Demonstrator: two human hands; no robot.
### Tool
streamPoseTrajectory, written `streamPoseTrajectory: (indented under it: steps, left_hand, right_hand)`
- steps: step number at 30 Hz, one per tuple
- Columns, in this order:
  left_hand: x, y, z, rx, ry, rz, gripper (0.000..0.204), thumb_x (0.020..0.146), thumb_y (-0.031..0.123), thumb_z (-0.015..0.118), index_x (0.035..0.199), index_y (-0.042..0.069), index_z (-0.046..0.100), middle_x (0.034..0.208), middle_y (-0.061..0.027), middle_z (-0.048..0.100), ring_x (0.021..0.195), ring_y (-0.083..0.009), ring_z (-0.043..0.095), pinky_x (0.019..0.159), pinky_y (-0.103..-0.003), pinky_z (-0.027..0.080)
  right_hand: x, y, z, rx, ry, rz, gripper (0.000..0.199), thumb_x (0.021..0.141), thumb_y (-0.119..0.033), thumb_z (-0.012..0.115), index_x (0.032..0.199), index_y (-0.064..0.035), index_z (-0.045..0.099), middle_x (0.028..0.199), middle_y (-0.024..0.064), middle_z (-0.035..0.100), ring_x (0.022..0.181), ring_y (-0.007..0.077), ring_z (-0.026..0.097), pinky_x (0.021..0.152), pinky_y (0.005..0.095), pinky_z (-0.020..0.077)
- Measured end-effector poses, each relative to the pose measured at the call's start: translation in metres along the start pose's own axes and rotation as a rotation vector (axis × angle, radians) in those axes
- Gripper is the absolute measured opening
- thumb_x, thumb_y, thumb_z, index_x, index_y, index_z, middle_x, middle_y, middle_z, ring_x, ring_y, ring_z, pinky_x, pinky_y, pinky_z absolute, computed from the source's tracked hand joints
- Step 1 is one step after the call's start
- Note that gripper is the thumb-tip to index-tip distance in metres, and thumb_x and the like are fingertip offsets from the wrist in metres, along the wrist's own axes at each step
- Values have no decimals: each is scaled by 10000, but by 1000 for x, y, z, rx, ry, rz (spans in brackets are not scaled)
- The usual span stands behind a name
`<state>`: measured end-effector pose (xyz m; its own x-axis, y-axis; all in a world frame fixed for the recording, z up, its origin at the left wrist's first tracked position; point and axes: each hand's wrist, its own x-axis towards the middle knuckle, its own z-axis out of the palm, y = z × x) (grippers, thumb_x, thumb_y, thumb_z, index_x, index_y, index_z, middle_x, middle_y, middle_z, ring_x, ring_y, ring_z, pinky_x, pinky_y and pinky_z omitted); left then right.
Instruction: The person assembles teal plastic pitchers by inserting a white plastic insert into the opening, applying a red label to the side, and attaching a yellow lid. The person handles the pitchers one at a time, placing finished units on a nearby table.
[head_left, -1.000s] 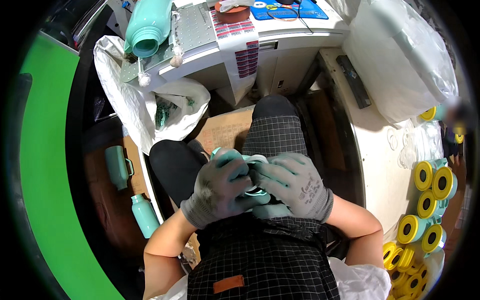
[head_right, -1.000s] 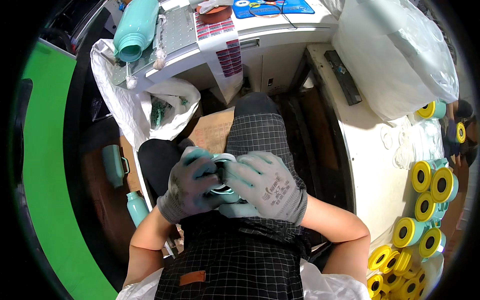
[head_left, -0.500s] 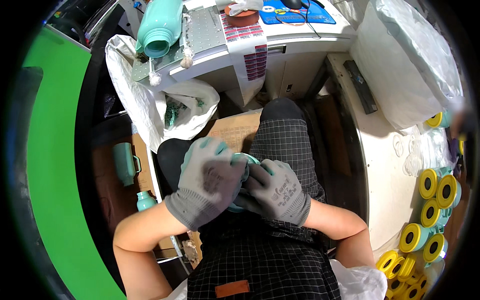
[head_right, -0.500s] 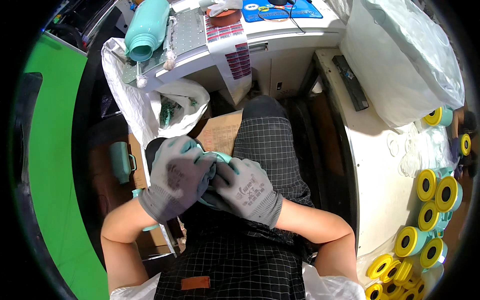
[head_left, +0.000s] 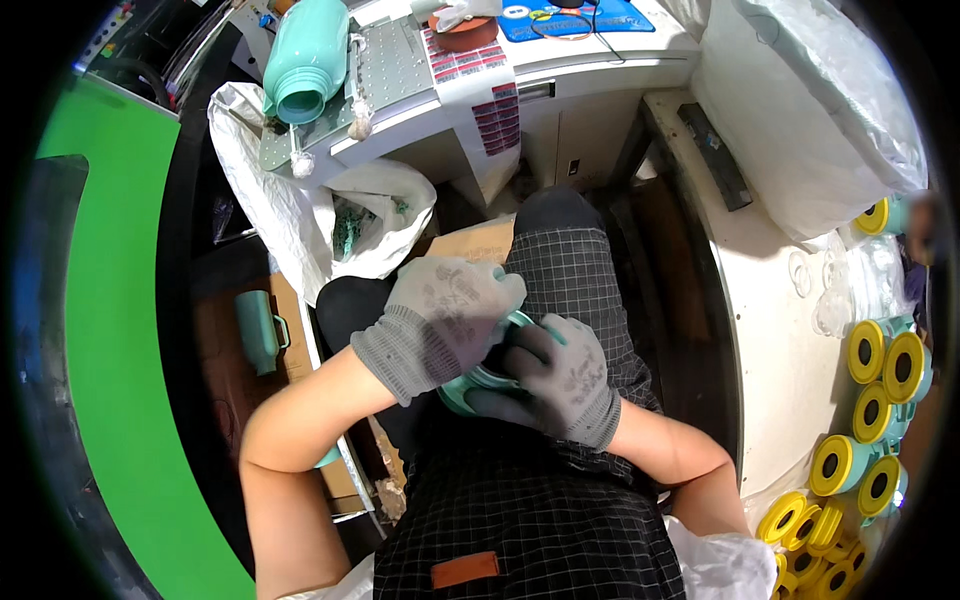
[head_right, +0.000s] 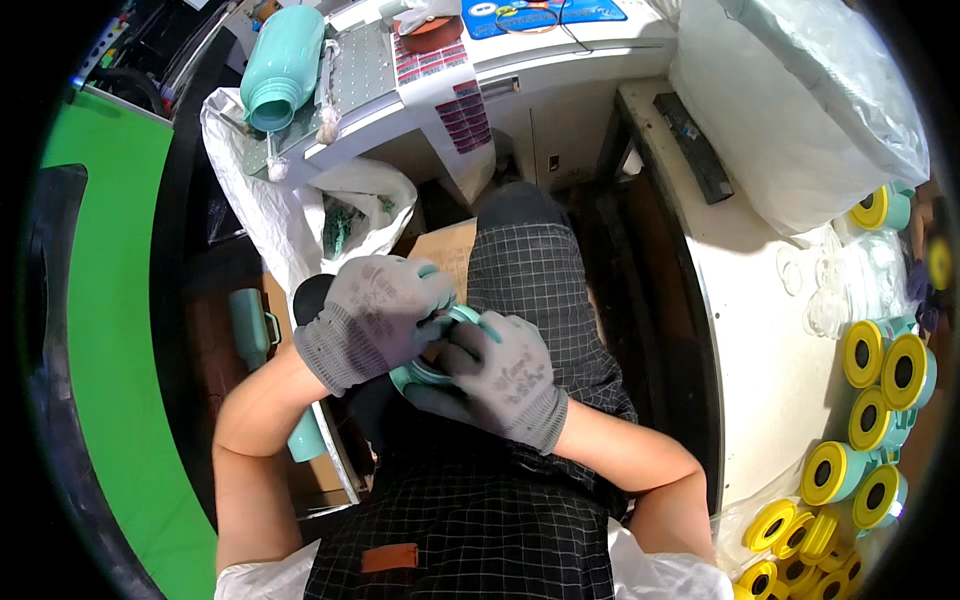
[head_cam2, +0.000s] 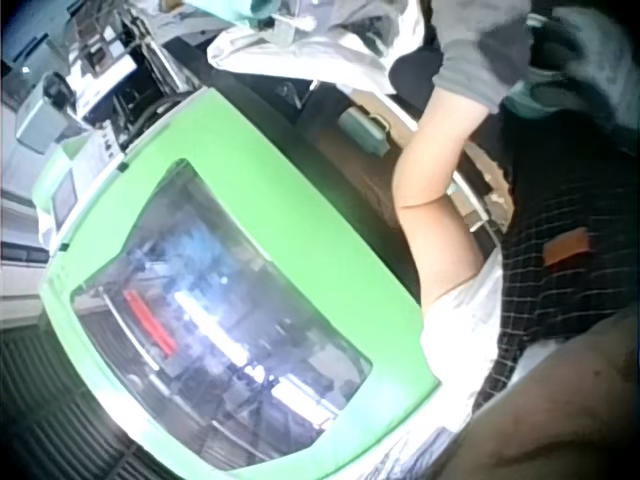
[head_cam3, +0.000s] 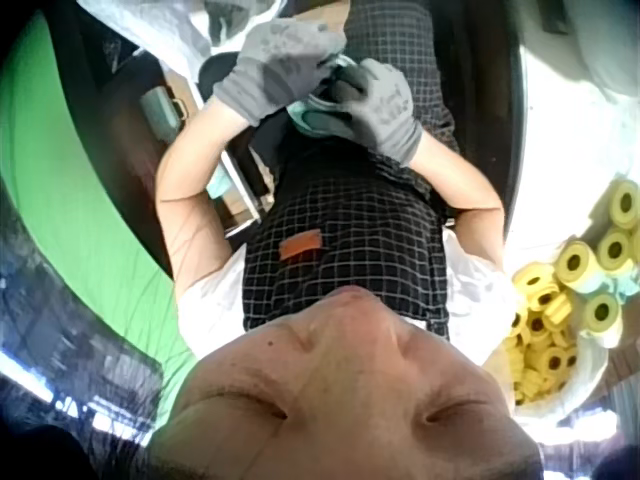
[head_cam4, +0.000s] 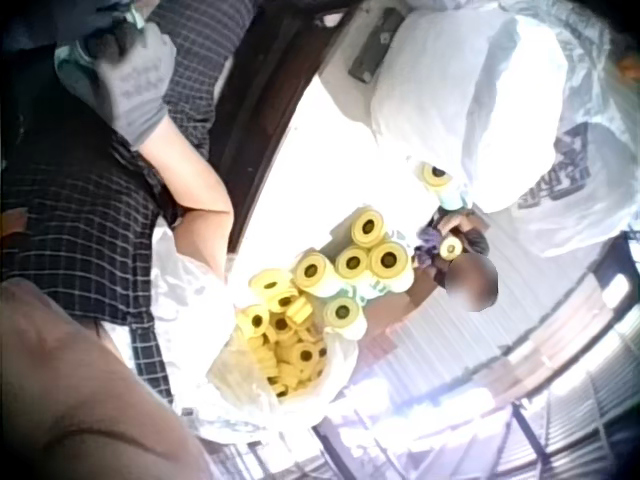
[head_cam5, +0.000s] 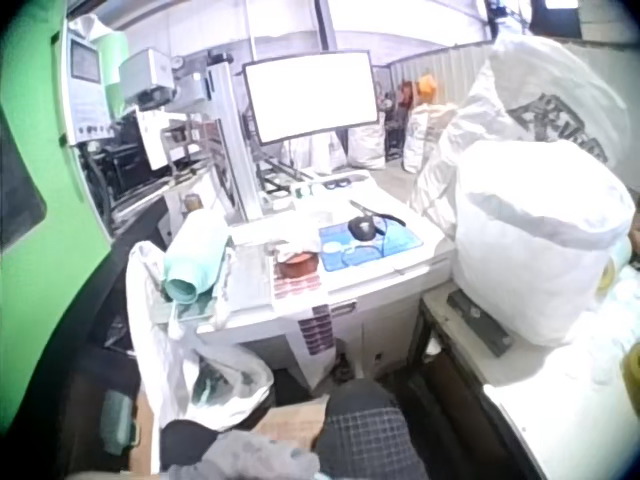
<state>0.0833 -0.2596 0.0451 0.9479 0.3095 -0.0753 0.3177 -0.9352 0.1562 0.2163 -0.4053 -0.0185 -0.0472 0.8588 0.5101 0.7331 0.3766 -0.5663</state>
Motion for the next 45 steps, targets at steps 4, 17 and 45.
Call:
streamPoseTrajectory:
  steps: [4,17,45]
  left_hand:
    - [-22,5,48,-564,419,-2,444,886,305,780,1224,74,608,1115,-152,627,979,-347,638,821,-447,543]
    - [47,-57,49,-1128,751,-339,677,945,296,759,1465,-12,453,1319,-150,624,1186,-261,619,1012,-382,498]
    - [145,-169,96,-727,889,-404,702,795,49,864,1430,25,565,1278,-158,691,1123,-204,698,926,-324,580]
  right_hand:
    - [-65,29,-25,171,194,63,366,637,-205,925,851,-75,659,946,81,662,812,257,645,702,351,521]
    - [-141,29,-83,1089,416,1149,648,1075,-591,353,1319,-33,574,980,150,728,757,211,712,605,303,571]
    - [-163,32,-19,308,455,725,1189,731,-219,864,1652,-11,141,1577,216,396,1423,318,464,1177,464,402]
